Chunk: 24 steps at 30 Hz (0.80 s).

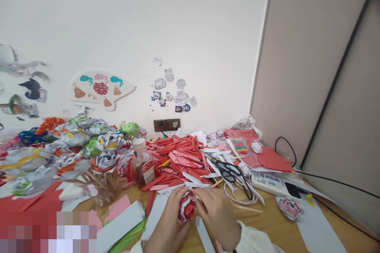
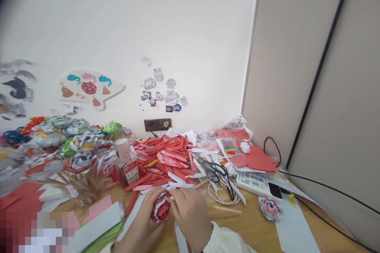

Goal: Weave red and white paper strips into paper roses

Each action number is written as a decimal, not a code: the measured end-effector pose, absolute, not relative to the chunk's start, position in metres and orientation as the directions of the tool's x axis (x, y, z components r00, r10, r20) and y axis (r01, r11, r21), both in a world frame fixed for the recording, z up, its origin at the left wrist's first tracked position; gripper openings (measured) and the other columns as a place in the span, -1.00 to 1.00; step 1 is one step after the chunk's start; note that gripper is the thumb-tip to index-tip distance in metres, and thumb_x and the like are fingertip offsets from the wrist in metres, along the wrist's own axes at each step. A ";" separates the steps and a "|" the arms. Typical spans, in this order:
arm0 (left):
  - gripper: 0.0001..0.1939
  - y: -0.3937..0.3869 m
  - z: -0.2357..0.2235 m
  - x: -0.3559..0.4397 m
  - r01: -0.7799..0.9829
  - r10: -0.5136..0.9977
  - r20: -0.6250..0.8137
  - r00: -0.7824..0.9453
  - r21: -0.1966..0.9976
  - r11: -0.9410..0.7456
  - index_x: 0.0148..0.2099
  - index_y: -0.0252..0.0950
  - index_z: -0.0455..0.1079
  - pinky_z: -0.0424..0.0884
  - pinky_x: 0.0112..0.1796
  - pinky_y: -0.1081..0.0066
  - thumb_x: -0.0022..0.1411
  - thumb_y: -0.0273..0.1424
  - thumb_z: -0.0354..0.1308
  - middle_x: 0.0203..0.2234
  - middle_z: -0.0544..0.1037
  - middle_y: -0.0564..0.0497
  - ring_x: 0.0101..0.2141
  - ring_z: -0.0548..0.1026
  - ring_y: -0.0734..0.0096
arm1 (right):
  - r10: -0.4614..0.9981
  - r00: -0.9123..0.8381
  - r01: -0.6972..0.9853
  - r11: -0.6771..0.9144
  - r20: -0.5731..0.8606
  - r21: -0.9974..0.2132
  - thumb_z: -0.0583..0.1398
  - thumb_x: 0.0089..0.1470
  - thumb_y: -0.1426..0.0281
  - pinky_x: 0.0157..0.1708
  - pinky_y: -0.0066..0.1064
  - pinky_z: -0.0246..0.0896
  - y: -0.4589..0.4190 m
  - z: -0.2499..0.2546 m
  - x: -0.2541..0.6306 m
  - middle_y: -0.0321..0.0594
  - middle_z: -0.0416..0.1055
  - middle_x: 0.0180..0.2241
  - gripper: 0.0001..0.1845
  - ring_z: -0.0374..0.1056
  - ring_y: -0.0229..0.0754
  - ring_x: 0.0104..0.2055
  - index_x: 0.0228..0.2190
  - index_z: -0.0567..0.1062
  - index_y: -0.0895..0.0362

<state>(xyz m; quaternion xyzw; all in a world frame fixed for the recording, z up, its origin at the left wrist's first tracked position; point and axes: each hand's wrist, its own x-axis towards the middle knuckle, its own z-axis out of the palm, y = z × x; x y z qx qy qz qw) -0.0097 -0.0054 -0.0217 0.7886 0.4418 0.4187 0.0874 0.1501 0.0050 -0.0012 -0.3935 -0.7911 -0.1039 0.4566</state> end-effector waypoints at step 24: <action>-0.43 -0.003 -0.025 -0.011 0.565 0.793 0.588 0.163 0.603 -0.563 0.13 -0.18 0.07 0.26 0.06 0.09 0.06 -0.55 0.07 0.05 0.33 -0.18 0.09 0.29 0.12 | 0.592 -0.117 0.601 0.681 0.797 -0.417 0.01 0.12 0.47 -0.42 -0.45 0.19 0.005 0.008 0.157 -0.23 0.50 -0.42 -0.78 0.41 -0.21 -0.42 -0.33 0.45 0.10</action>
